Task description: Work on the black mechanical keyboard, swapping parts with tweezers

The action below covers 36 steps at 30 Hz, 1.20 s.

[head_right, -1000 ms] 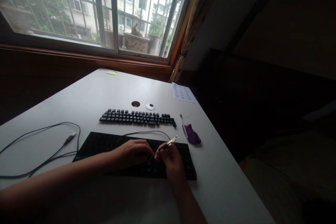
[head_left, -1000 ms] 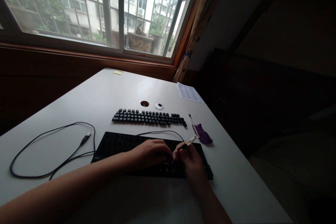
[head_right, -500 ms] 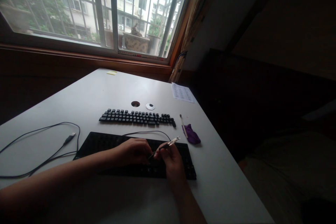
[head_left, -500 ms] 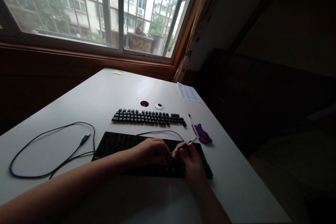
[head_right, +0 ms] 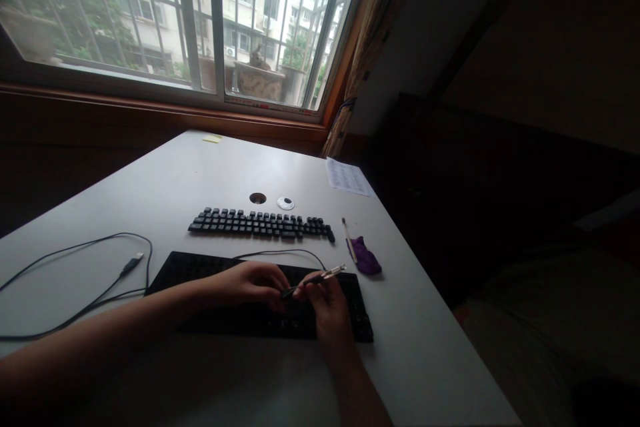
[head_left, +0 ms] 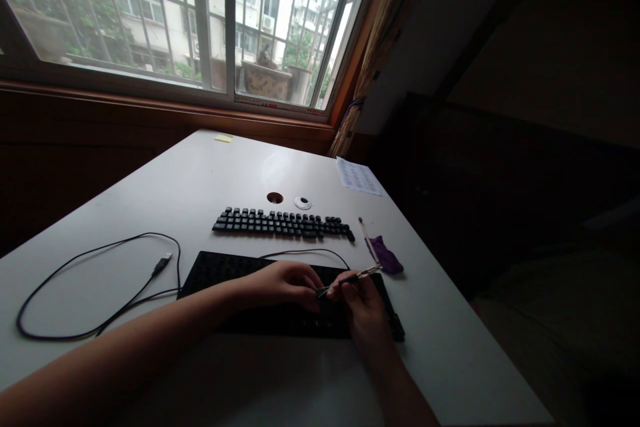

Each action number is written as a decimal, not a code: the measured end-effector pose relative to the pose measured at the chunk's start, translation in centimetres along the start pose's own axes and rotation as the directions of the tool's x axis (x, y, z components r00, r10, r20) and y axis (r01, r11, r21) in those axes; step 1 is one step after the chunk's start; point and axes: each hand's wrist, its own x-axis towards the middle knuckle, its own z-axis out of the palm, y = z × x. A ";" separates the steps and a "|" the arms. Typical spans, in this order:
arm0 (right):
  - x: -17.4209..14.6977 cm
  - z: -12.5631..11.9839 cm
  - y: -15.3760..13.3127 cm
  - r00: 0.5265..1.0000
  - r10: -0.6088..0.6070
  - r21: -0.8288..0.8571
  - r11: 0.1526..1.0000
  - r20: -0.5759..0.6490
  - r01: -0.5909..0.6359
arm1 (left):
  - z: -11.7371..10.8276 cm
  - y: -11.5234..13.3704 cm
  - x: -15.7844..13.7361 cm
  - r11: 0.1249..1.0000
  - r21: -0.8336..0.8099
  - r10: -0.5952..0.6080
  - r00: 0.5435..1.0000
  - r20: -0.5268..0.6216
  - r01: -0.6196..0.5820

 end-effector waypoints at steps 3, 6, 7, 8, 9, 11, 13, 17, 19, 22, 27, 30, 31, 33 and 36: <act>0.0 0.1 -0.2 1.000 -0.007 0.005 1.000 -0.002 0.007 | -0.1 -0.1 0.1 0.998 -0.061 -0.030 1.000 0.008 0.030; 0.0 0.2 -0.4 1.000 -0.019 0.013 1.000 0.017 0.018 | -0.3 -0.5 0.2 0.994 -0.101 -0.047 0.999 -0.009 0.046; 0.0 0.3 -0.4 0.999 -0.024 0.019 1.000 0.026 0.024 | -0.3 -0.6 0.2 0.993 -0.110 -0.053 0.999 -0.013 0.051; 0.0 0.3 -0.5 0.999 -0.027 0.022 0.999 0.035 0.027 | -0.4 -0.7 0.2 0.992 -0.115 -0.055 0.998 -0.014 0.053; 0.0 0.3 -0.5 0.999 -0.030 0.027 0.999 0.041 0.029 | -0.4 -0.7 0.2 0.992 -0.116 -0.056 0.998 -0.013 0.054; 0.0 0.3 -0.5 0.999 -0.027 0.041 0.999 0.042 0.025 | -0.5 -0.7 0.2 0.992 -0.114 -0.058 0.998 -0.011 0.056; -0.1 0.4 -0.6 0.999 -0.017 0.054 0.998 0.038 0.015 | -0.5 -0.6 0.1 0.993 -0.104 -0.059 0.998 -0.017 0.057; -0.2 0.3 -1.0 1.000 -0.005 0.106 0.994 -0.029 0.008 | -0.4 -0.8 0.1 0.994 -0.103 -0.048 0.998 -0.035 0.044; -0.2 0.2 -1.2 0.995 -0.020 0.121 0.992 -0.099 0.032 | -0.5 -1.0 0.2 0.993 -0.118 -0.031 0.998 -0.054 0.024; -0.2 -0.3 -1.4 0.981 -0.047 0.107 0.992 -0.188 0.068 | -0.5 -1.3 0.3 0.990 -0.138 -0.003 0.997 -0.082 -0.008; 0.0 -0.9 -1.7 0.963 -0.028 0.071 0.996 -0.268 0.049 | -0.6 -1.2 0.5 0.988 -0.141 0.049 0.990 -0.133 -0.067; 0.0 -1.0 -2.0 0.967 -0.054 0.049 0.996 -0.250 0.068 | -0.6 -1.2 0.7 0.983 -0.143 0.090 0.978 -0.188 -0.118; 0.1 -1.0 -2.0 0.971 -0.065 0.041 0.996 -0.230 0.077 | -0.7 -1.1 0.7 0.983 -0.135 0.098 0.974 -0.203 -0.127; 0.1 -1.2 -2.1 0.981 -0.070 0.004 0.997 -0.181 0.072 | -0.8 -1.1 0.8 0.984 -0.116 0.104 0.968 -0.229 -0.133; 0.2 -1.3 -2.2 0.989 -0.072 -0.160 0.986 -0.132 0.050 | -0.9 -1.1 0.9 0.987 -0.100 0.100 0.964 -0.246 -0.128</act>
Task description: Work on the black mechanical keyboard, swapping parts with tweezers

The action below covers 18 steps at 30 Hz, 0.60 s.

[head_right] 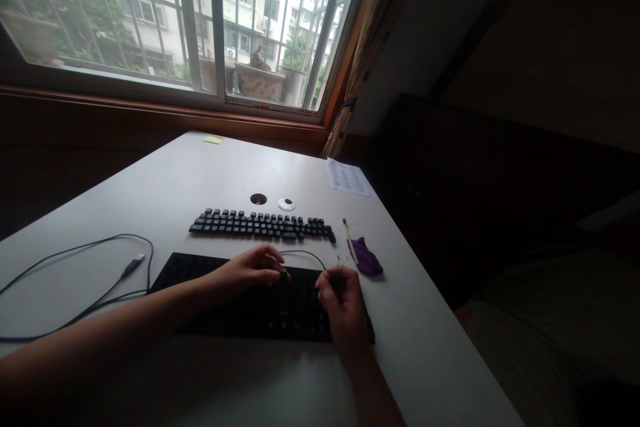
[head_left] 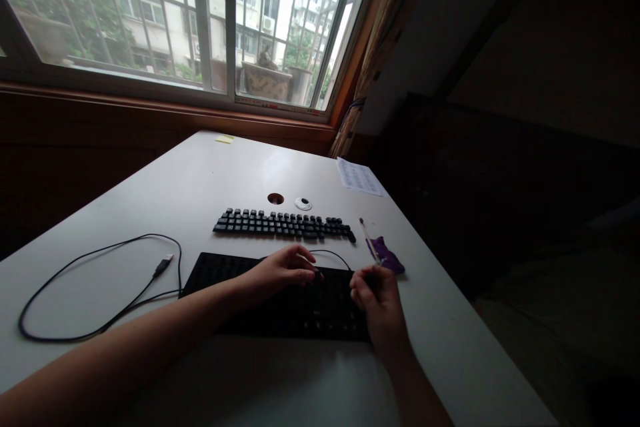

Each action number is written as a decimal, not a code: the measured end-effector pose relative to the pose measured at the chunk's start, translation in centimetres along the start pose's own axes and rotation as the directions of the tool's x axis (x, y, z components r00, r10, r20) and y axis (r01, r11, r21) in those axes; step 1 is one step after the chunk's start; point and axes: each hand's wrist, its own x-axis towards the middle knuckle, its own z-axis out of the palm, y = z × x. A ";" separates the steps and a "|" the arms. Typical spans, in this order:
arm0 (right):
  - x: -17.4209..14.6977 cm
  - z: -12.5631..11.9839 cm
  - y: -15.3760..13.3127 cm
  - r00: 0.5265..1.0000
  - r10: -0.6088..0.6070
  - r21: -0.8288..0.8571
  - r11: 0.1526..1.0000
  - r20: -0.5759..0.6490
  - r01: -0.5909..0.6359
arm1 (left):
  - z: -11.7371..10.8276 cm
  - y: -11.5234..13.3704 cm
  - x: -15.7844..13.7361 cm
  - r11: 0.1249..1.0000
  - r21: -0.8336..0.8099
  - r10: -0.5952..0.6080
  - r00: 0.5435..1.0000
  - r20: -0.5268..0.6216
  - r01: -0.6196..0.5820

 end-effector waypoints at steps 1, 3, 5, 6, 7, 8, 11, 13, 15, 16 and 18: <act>0.1 0.0 -0.1 1.000 -0.018 -0.077 0.997 0.021 0.019 | -0.1 0.0 0.0 1.000 0.001 -0.002 1.000 0.004 0.002; 0.4 0.1 -0.6 0.991 -0.068 -0.234 0.968 0.111 0.093 | -0.1 0.0 0.0 1.000 -0.007 -0.009 1.000 0.024 0.009; 0.7 0.5 -1.3 0.962 -0.126 -0.344 0.916 0.244 0.208 | -0.2 -0.1 -0.1 1.000 -0.016 -0.013 0.999 0.042 0.014; 0.9 0.7 -1.7 0.939 -0.157 -0.370 0.890 0.305 0.269 | -0.2 -0.1 -0.1 1.000 -0.017 -0.014 0.999 0.046 0.015; 1.1 1.0 -2.1 0.915 -0.190 -0.374 0.868 0.356 0.326 | -0.2 -0.1 -0.1 1.000 -0.017 -0.015 0.999 0.047 0.016; 1.2 1.2 -2.5 0.891 -0.224 -0.367 0.851 0.395 0.377 | -0.2 -0.1 -0.2 1.000 -0.018 -0.016 0.999 0.047 0.016; 1.5 1.9 -3.0 0.837 -0.285 -0.345 0.813 0.467 0.470 | -0.2 -0.2 -0.2 1.000 -0.016 -0.015 0.998 0.056 0.016; 1.7 2.1 -3.0 0.824 -0.286 -0.354 0.799 0.489 0.487 | -0.2 -0.2 -0.2 1.000 -0.013 -0.011 0.998 0.062 0.012; 1.8 2.1 -2.8 0.822 -0.270 -0.368 0.793 0.501 0.485 | -0.3 -0.3 -0.2 1.000 -0.008 -0.007 0.998 0.065 0.007; 1.9 2.1 -2.7 0.821 -0.262 -0.373 0.792 0.507 0.483 | -0.3 -0.3 -0.2 1.000 -0.007 -0.004 0.998 0.068 0.005; 1.9 2.1 -2.5 0.814 -0.256 -0.371 0.791 0.522 0.487 | -0.3 -0.3 -0.2 1.000 -0.005 0.000 0.997 0.076 0.001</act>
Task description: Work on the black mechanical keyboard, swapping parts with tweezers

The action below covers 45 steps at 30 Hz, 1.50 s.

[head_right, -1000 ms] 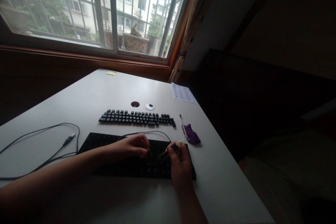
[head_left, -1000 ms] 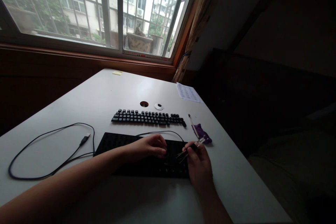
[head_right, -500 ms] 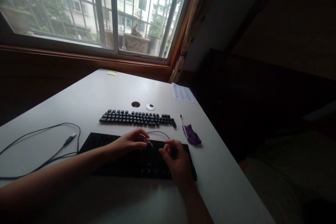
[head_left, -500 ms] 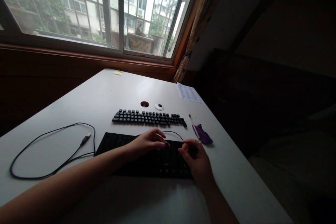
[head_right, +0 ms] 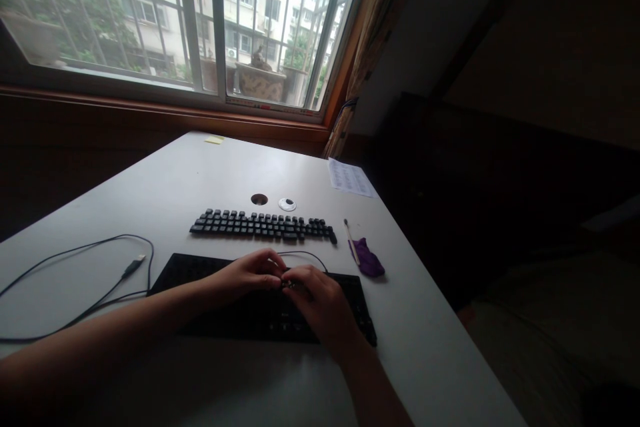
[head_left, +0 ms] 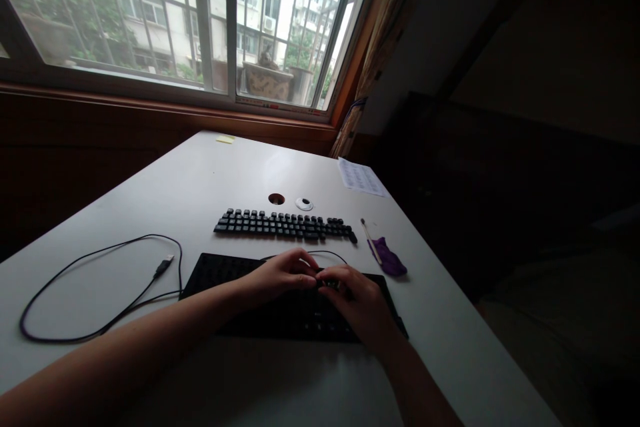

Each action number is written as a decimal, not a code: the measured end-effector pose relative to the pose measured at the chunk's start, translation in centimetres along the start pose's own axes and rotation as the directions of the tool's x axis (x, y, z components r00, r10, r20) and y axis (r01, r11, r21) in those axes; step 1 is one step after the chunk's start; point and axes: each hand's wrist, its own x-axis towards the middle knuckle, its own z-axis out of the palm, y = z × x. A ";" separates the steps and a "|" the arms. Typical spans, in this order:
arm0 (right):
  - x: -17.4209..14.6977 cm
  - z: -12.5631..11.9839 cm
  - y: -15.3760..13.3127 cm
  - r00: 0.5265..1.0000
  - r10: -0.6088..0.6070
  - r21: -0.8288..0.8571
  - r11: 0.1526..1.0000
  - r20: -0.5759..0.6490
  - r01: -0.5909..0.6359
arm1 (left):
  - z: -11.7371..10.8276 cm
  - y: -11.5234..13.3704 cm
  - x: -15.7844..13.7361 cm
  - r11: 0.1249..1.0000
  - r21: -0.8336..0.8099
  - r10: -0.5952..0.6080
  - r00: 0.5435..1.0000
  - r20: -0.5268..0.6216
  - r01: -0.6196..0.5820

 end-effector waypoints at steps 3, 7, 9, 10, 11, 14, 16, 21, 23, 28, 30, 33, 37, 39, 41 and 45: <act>0.1 -0.1 0.2 1.000 -0.001 0.012 1.000 0.028 0.001 | 0.1 0.0 0.0 1.000 0.025 0.003 1.000 -0.008 -0.003; 1.2 -1.3 1.7 0.997 0.082 -0.009 0.997 0.000 -0.082 | 0.5 0.0 0.0 0.997 0.079 0.025 0.997 -0.072 -0.019; 2.2 -2.2 3.5 0.988 0.146 -0.059 0.987 -0.047 -0.149 | 0.6 0.1 0.1 0.993 0.122 0.018 0.996 -0.090 -0.007; 2.8 -2.7 4.6 0.981 0.175 -0.091 0.979 -0.088 -0.183 | 0.7 0.1 0.1 0.989 0.150 0.014 0.996 -0.088 0.000; 3.4 -3.1 5.7 0.972 0.208 -0.125 0.967 -0.108 -0.221 | 0.7 0.2 0.1 0.983 0.181 0.012 0.997 -0.078 0.002; 4.9 -3.4 9.1 0.967 0.249 -0.209 0.944 -0.055 -0.255 | 0.8 0.3 0.0 0.968 0.250 0.024 0.999 -0.047 -0.012; 5.6 -3.1 10.7 0.968 0.252 -0.227 0.941 -0.019 -0.250 | 0.8 0.4 0.0 0.962 0.272 0.026 0.999 -0.039 -0.015; 6.3 -1.9 12.9 0.965 0.261 -0.273 0.931 0.036 -0.242 | 0.7 0.4 -0.2 0.945 0.328 0.029 0.999 -0.015 -0.022; 6.4 -1.7 13.3 0.964 0.263 -0.287 0.927 0.041 -0.241 | 0.7 0.4 -0.2 0.938 0.346 0.026 1.000 -0.018 -0.018; 6.3 -1.8 13.7 0.966 0.256 -0.296 0.926 0.042 -0.233 | 0.9 0.6 -0.3 0.939 0.343 0.014 1.000 -0.017 -0.007; 6.0 -2.0 13.5 0.970 0.244 -0.296 0.928 0.025 -0.225 | 1.0 0.7 -0.3 0.941 0.339 0.012 1.000 -0.018 -0.006; 5.5 -2.4 12.8 0.975 0.223 -0.300 0.929 -0.014 -0.216 | 0.9 0.8 -0.3 0.938 0.347 0.013 1.000 -0.018 -0.006; 4.5 -3.0 11.9 0.977 0.214 -0.306 0.930 -0.006 -0.206 | 0.8 0.7 -0.3 0.927 0.376 0.015 1.000 -0.023 -0.006; 4.1 -3.1 11.7 0.976 0.217 -0.313 0.928 0.017 -0.201 | 0.8 0.7 -0.3 0.926 0.378 0.014 1.000 -0.021 -0.004; 3.9 -3.1 11.9 0.974 0.223 -0.321 0.926 0.037 -0.199 | 0.8 0.7 -0.3 0.924 0.383 0.016 1.000 -0.018 -0.008; 3.9 -2.9 12.4 0.970 0.238 -0.330 0.921 0.056 -0.207 | 0.8 0.5 -0.2 0.917 0.398 0.024 1.000 -0.014 -0.016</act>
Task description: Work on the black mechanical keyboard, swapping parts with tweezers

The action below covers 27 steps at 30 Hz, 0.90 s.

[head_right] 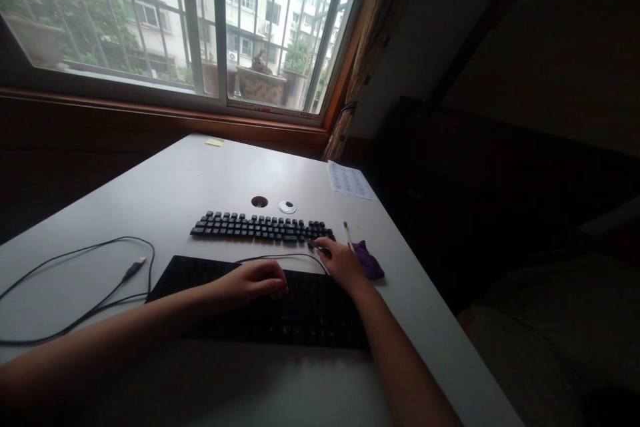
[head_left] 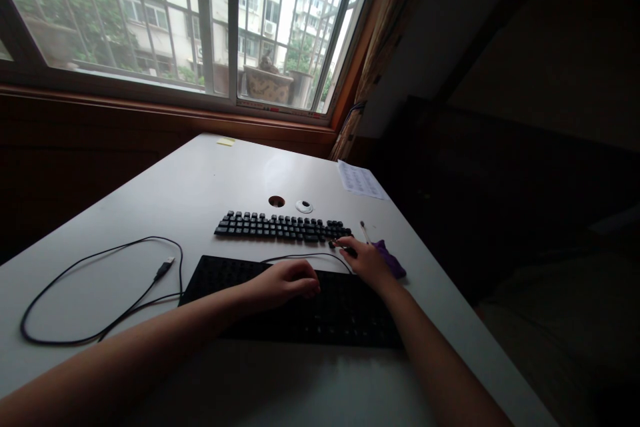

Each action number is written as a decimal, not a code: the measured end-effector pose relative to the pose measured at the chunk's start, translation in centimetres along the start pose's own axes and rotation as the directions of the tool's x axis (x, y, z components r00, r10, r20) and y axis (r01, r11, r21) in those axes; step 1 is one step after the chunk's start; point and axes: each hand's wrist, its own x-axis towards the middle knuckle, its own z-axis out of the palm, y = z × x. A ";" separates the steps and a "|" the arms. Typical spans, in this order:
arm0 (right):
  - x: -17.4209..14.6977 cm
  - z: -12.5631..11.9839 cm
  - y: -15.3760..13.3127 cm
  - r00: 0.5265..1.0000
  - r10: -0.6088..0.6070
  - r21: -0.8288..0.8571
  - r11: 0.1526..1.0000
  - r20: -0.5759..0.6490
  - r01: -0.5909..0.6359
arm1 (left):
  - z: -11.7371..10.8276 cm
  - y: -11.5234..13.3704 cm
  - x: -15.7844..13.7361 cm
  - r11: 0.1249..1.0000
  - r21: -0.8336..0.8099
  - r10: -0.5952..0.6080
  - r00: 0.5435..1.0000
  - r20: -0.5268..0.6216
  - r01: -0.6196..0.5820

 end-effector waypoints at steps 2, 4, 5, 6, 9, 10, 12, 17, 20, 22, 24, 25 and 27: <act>0.2 0.1 0.1 1.000 0.004 -0.004 1.000 0.003 -0.004 | 0.0 -0.2 0.0 1.000 -0.004 0.003 1.000 0.001 -0.003; 0.5 0.2 0.2 1.000 0.006 -0.007 1.000 0.002 -0.006 | 0.0 -0.2 0.1 1.000 -0.006 0.007 1.000 0.002 -0.007; 0.6 0.3 0.2 1.000 0.007 -0.008 1.000 0.000 -0.007 | 0.0 -0.2 0.0 1.000 -0.004 0.007 1.000 0.003 -0.007; 0.8 0.3 0.2 1.000 0.010 -0.010 1.000 -0.005 -0.010 | 0.0 -0.2 0.0 1.000 -0.001 0.005 1.000 0.003 -0.005; 1.1 0.4 0.2 1.000 0.021 -0.013 1.000 -0.021 -0.021 | 0.0 0.2 -0.1 1.000 0.001 -0.003 1.000 0.003 0.003; 1.2 0.5 0.2 0.999 0.022 -0.011 1.000 -0.023 -0.023 | 0.0 0.3 -0.1 1.000 -0.002 -0.002 1.000 0.004 0.002; 1.3 0.6 0.2 1.000 0.019 -0.002 1.000 -0.023 -0.019 | 0.0 0.5 -0.2 1.000 -0.010 0.001 1.000 0.006 0.000; 1.4 0.7 0.1 1.000 0.005 0.031 1.000 -0.017 -0.005 | 0.0 0.4 -0.1 1.000 -0.003 0.001 1.000 0.007 -0.001; 1.3 0.3 -0.4 1.000 0.000 0.053 0.999 -0.031 0.001 | 0.0 0.2 -0.1 1.000 -0.011 -0.002 1.000 0.004 0.003; 1.1 -0.2 -0.8 0.999 0.006 0.066 0.998 -0.053 -0.002 | 0.0 0.2 -0.1 1.000 -0.015 -0.007 1.000 0.004 0.007; 0.7 -0.9 -1.2 0.997 0.021 0.075 0.997 -0.075 -0.015 | 0.0 0.1 -0.1 1.000 -0.021 -0.011 1.000 0.006 0.011; 0.4 -1.3 -1.4 0.995 0.031 0.089 0.996 -0.090 -0.023 | 0.0 0.1 -0.1 1.000 -0.023 -0.011 1.000 0.005 0.011; -0.5 -2.1 -1.6 0.990 0.053 0.154 0.988 -0.134 -0.033 | 0.0 0.0 -0.1 1.000 -0.015 -0.009 1.000 0.007 0.009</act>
